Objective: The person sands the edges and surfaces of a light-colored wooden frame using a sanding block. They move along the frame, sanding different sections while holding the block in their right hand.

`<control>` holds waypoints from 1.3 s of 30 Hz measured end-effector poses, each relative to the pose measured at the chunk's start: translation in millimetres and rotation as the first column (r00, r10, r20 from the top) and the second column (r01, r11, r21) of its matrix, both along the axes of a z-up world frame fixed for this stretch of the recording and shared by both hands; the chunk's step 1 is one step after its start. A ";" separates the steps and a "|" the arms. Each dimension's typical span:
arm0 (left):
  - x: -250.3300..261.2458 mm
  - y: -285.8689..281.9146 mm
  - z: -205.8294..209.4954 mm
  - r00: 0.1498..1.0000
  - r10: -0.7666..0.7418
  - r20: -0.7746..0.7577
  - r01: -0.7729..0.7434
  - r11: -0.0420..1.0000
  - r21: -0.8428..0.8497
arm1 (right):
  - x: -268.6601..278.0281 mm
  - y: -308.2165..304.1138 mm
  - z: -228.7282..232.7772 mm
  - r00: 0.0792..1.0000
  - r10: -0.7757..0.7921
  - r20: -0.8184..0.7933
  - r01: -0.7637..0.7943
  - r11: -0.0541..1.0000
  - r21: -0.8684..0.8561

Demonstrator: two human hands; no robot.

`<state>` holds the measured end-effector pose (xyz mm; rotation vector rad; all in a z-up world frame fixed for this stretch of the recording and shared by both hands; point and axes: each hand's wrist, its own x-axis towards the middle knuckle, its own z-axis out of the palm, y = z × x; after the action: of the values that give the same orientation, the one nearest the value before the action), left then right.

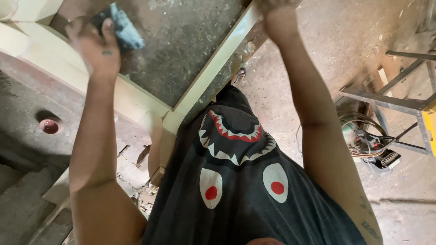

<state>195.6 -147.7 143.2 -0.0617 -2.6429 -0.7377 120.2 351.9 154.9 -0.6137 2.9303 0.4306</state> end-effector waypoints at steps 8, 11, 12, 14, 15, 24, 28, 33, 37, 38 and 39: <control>50.4 -32.7 -1.3 0.961 0.129 -0.245 -0.101 0.987 0.124 | 76.2 -50.2 56.5 0.960 0.237 -0.152 -0.273 0.912 -0.306; 47.5 -26.0 -2.4 0.939 0.194 -0.285 -0.137 0.969 0.206 | 110.7 -72.0 57.0 0.950 0.279 -0.142 -0.311 0.892 -0.327; 46.1 -24.7 -4.4 0.929 0.236 -0.285 -0.190 0.965 0.178 | 121.8 -79.8 57.8 0.948 0.287 -0.135 -0.316 0.888 -0.334; 45.3 -25.6 -4.4 0.923 0.245 -0.298 -0.198 0.963 0.181 | 144.3 -86.9 48.1 0.947 0.302 -0.109 -0.321 0.885 -0.337; 45.1 -25.2 -4.7 0.916 0.253 -0.312 -0.202 0.961 0.186 | 156.0 -89.8 43.6 0.945 0.315 -0.083 -0.324 0.883 -0.339; 46.4 -34.4 -26.2 0.936 0.261 -0.235 -0.209 0.952 0.225 | 146.1 -79.1 50.0 0.937 0.232 -0.261 -0.328 0.839 -0.434; 45.5 -33.1 -26.1 0.930 0.259 -0.262 -0.212 0.958 0.195 | 135.4 -67.1 -17.3 0.862 0.201 -0.465 -0.445 0.739 -0.505; 43.2 -35.3 -36.9 0.909 0.281 -0.309 -0.241 0.957 0.161 | 186.7 -84.5 4.8 0.862 0.405 -0.304 -0.501 0.771 -0.394; 39.3 -37.9 -45.4 0.915 0.303 -0.265 -0.268 0.950 0.161 | 144.3 -84.1 64.6 0.903 0.355 -0.242 -0.426 0.813 -0.397; 37.4 -35.3 -40.1 0.914 0.288 -0.285 -0.239 0.951 0.196 | 125.5 -79.0 66.7 0.938 0.265 -0.225 -0.334 0.867 -0.370; 44.4 -35.5 -35.8 0.915 0.277 -0.294 -0.216 0.950 0.223 | 111.4 -76.3 66.4 0.964 0.176 -0.200 -0.237 0.907 -0.348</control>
<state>240.1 -183.2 107.3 0.1877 -2.2083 -0.8068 231.6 275.6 221.3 -0.9876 3.1414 -0.0672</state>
